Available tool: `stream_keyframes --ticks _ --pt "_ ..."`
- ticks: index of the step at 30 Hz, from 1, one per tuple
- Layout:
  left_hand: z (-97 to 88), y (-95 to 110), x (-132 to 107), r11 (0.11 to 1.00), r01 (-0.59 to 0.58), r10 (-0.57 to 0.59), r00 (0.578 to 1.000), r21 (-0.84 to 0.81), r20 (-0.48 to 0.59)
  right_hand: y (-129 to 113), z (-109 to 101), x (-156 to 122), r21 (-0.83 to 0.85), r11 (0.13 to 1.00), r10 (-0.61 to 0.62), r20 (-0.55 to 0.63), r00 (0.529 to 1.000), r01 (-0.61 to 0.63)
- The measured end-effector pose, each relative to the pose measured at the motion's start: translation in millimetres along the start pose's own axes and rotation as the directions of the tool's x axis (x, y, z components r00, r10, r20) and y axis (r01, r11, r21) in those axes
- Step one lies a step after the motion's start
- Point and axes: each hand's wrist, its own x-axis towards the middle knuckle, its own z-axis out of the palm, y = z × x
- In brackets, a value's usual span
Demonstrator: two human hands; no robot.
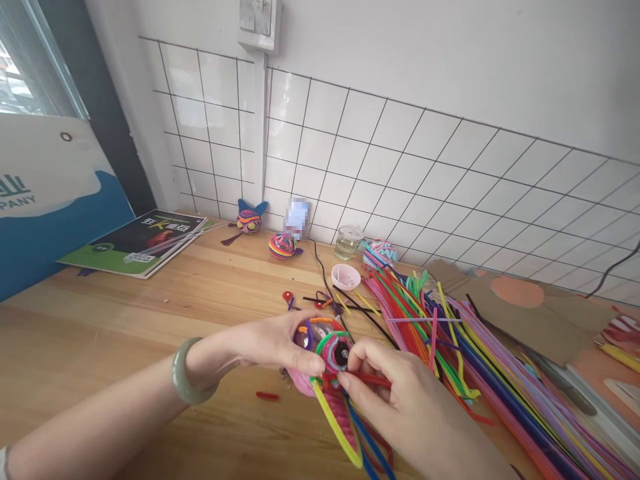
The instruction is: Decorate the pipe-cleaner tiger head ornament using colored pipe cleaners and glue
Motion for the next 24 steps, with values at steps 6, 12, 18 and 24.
stream_keyframes --ticks 6,12,18,24 --pt "3.5 1.5 3.1 0.998 0.069 -0.069 0.998 -0.006 -0.006 3.0 3.4 1.9 -0.032 0.999 0.027 -0.010 1.000 -0.028" --pt "3.4 0.7 3.4 0.998 0.063 -0.063 0.997 -0.002 -0.033 7.0 6.1 3.4 -0.004 0.999 0.051 0.013 0.999 -0.051" --pt "-1.9 -2.3 -0.5 0.998 -0.022 0.028 0.996 0.064 -0.082 7.9 6.9 2.5 0.054 0.998 0.030 0.023 0.999 -0.031" --pt "0.3 -3.6 2.0 1.000 0.015 -0.015 0.996 0.000 -0.091 8.6 6.7 3.2 0.011 0.998 0.056 0.021 0.998 -0.056"
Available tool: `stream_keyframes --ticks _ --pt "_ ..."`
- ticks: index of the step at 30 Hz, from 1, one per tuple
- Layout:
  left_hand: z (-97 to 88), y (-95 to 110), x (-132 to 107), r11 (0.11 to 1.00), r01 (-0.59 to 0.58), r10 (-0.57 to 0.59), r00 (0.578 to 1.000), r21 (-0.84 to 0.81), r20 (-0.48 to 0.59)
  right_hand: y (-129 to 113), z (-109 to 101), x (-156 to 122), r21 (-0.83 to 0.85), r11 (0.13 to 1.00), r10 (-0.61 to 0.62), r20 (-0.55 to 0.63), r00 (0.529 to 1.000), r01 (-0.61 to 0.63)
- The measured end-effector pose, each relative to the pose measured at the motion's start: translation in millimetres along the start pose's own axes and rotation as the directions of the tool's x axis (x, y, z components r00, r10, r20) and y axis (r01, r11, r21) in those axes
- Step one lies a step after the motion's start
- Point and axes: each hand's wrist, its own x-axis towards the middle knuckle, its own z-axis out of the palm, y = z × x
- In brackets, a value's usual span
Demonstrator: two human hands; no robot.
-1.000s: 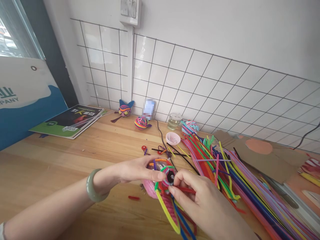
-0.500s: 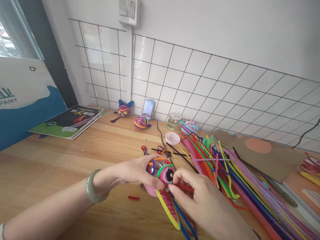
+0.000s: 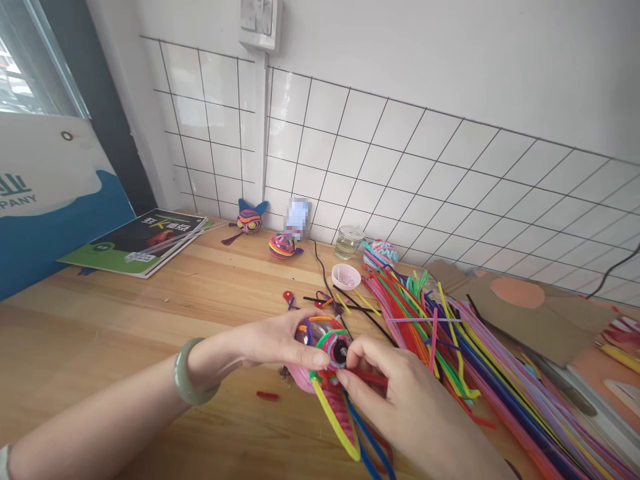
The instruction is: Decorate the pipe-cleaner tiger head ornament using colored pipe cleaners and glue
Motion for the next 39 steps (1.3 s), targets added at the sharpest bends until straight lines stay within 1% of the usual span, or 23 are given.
stream_keyframes --ticks 3,6,9,12,16,20,24,29,31,36,39 --pt "2.8 0.9 2.4 0.999 0.031 -0.030 0.999 -0.024 0.041 0.9 0.6 0.3 -0.012 1.000 -0.004 -0.005 1.000 0.004" --pt "4.0 1.5 3.2 0.999 0.036 -0.035 0.999 -0.013 0.014 0.9 1.7 0.9 -0.010 1.000 -0.010 -0.014 1.000 0.010" --pt "3.5 1.4 2.8 1.000 0.016 -0.016 1.000 0.009 0.002 -0.7 1.3 1.9 -0.003 1.000 0.013 -0.008 1.000 -0.013" --pt "1.9 1.7 2.5 0.999 -0.006 0.006 1.000 0.037 0.015 -2.2 -1.5 2.3 0.033 0.998 0.043 0.032 0.999 -0.044" --pt "0.1 2.8 2.3 0.998 -0.010 0.008 1.000 0.055 0.027 -2.2 -6.1 1.4 0.119 0.993 0.011 0.087 0.996 -0.021" --pt "-0.6 3.1 2.1 0.998 0.003 -0.005 1.000 0.056 0.026 -3.3 -7.8 0.2 0.112 0.994 0.006 0.067 0.998 -0.013" --pt "-2.4 2.1 1.8 0.998 -0.019 0.018 1.000 0.060 0.017 -5.2 -5.4 1.6 0.064 0.998 0.008 0.026 1.000 -0.010" --pt "-5.0 2.4 1.9 0.998 0.016 -0.017 1.000 0.056 0.023 -3.4 -1.4 6.1 0.037 0.999 0.011 0.010 1.000 -0.012" --pt "-3.9 3.1 1.9 0.998 0.015 -0.015 1.000 0.063 -0.001 -2.6 -1.4 7.4 0.050 0.999 0.007 -0.006 1.000 -0.007" --pt "3.4 3.0 1.7 0.984 0.001 0.031 0.984 0.179 -0.176 -3.1 -2.8 8.9 0.059 0.998 -0.016 -0.037 0.999 0.018" --pt "6.7 2.8 1.6 0.972 -0.002 0.047 0.981 0.234 -0.189 -3.0 -2.6 9.7 0.023 1.000 0.004 -0.036 0.999 -0.003"
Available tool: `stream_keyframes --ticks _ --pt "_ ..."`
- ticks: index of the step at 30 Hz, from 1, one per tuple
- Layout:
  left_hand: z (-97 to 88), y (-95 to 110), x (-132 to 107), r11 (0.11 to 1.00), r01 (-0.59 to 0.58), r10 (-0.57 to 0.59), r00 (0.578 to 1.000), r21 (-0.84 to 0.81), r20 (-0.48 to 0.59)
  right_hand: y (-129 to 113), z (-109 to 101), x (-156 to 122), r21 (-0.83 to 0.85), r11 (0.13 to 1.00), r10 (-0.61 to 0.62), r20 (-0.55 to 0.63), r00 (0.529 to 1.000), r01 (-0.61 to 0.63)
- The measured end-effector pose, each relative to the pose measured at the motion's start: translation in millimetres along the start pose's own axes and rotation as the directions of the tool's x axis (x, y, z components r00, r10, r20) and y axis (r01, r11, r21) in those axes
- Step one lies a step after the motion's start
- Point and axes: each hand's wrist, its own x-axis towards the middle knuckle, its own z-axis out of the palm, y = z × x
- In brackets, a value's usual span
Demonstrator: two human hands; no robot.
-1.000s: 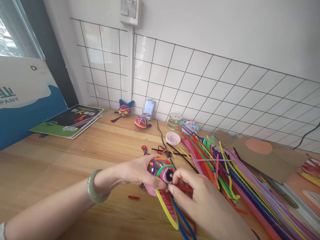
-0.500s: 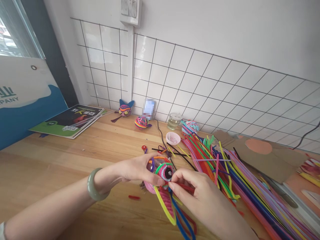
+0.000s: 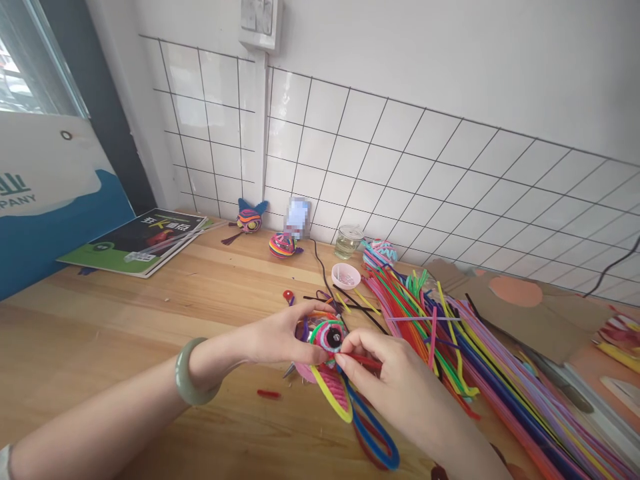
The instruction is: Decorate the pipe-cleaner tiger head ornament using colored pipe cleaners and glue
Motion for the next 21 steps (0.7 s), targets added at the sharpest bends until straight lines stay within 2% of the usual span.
stream_keyframes --ticks 3,6,8,11,13,17,21 --pt "0.0 0.6 0.8 0.999 0.011 -0.011 1.000 0.041 0.015 3.8 -1.2 0.8 0.024 0.998 -0.050 -0.003 0.999 0.050" --pt "-2.5 -0.6 3.1 0.999 0.014 -0.015 1.000 0.041 0.026 11.2 -3.3 2.1 0.033 0.971 -0.233 -0.070 0.970 0.236" --pt "-4.2 -2.1 4.2 0.999 0.034 -0.034 0.999 0.003 0.039 15.7 -3.8 3.6 -0.045 0.911 -0.411 -0.143 0.900 0.409" --pt "-5.6 -3.7 4.3 0.997 0.065 -0.063 0.997 -0.038 0.053 18.4 -3.6 5.8 -0.219 0.771 -0.636 -0.232 0.736 0.598" --pt "-5.8 -3.7 3.6 0.997 0.062 -0.059 0.996 -0.046 0.060 17.2 -3.9 5.9 -0.288 0.722 -0.692 -0.257 0.675 0.630" --pt "-5.4 -2.8 1.9 0.994 0.070 -0.061 0.992 -0.081 0.113 11.3 -7.1 1.9 -0.345 0.715 -0.695 -0.262 0.669 0.608" --pt "-5.3 -2.5 1.3 0.992 0.069 -0.057 0.992 -0.103 0.115 6.6 -10.8 -1.5 -0.479 0.649 -0.748 -0.262 0.610 0.590"
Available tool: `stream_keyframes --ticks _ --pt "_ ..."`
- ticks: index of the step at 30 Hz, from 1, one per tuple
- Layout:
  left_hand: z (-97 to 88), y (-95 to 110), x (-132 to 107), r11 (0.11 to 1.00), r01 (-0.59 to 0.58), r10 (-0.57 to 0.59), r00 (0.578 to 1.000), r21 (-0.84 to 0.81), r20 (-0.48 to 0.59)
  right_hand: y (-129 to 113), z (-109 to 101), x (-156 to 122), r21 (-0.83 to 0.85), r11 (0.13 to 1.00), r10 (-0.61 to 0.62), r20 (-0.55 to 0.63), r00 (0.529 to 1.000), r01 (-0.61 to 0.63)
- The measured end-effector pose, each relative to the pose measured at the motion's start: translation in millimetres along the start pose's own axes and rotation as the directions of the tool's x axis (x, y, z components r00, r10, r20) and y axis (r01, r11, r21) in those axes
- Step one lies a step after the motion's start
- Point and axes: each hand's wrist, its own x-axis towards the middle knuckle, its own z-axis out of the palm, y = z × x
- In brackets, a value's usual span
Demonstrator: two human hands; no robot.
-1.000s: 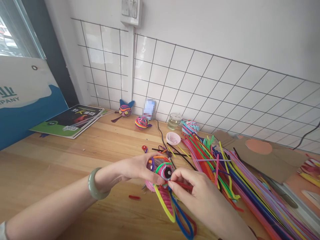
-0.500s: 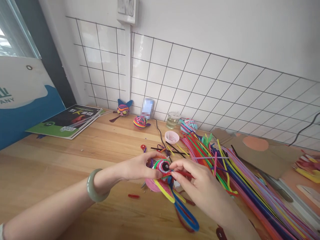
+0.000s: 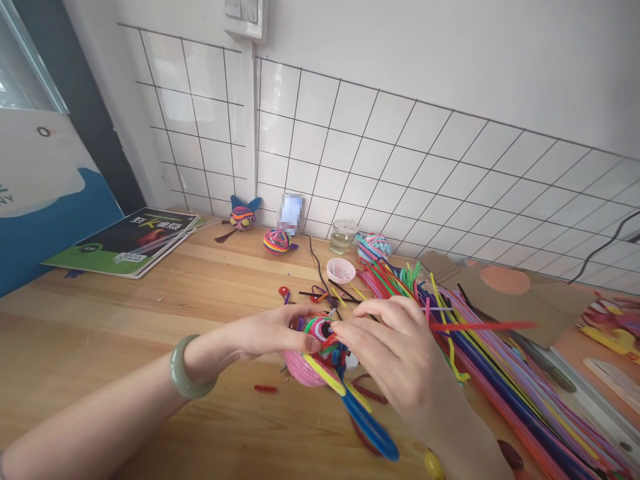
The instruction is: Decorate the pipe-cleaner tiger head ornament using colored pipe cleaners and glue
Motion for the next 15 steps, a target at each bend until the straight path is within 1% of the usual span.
stream_keyframes --ticks 3,6,8,9,11,13,14,15 --pt "-0.4 -0.2 0.4 1.000 0.000 0.000 1.000 -0.019 -0.013 0.1 0.7 0.9 -0.067 0.997 -0.038 -0.011 0.999 0.037" --pt "-1.0 -0.8 1.1 0.998 -0.010 0.010 1.000 -0.054 -0.004 1.5 3.6 0.1 -0.089 0.995 -0.056 -0.024 0.998 0.054" --pt "-1.8 -0.8 1.7 0.996 -0.019 0.019 1.000 -0.082 -0.011 1.9 2.6 -1.9 -0.085 0.994 -0.076 -0.075 0.994 0.070" --pt "-2.5 -0.4 2.1 0.996 -0.027 0.025 0.999 -0.088 -0.026 1.7 0.3 -3.5 -0.088 0.993 -0.087 -0.121 0.989 0.077" --pt "-5.3 2.0 2.7 0.996 -0.048 0.040 0.995 -0.080 -0.091 0.6 -7.5 -7.5 -0.120 0.988 -0.121 -0.218 0.968 0.096" --pt "-10.3 7.0 2.7 0.995 -0.081 0.067 0.979 -0.065 -0.192 -0.4 -16.4 -12.0 -0.164 0.984 -0.116 -0.296 0.948 0.069" --pt "-13.5 10.5 2.3 0.992 -0.109 0.089 0.965 -0.070 -0.249 -0.2 -19.5 -14.0 -0.165 0.986 -0.064 -0.332 0.941 0.009" --pt "-17.1 14.4 1.6 0.985 -0.145 0.113 0.948 -0.090 -0.296 0.9 -21.2 -15.5 -0.150 0.986 0.014 -0.368 0.930 -0.074"
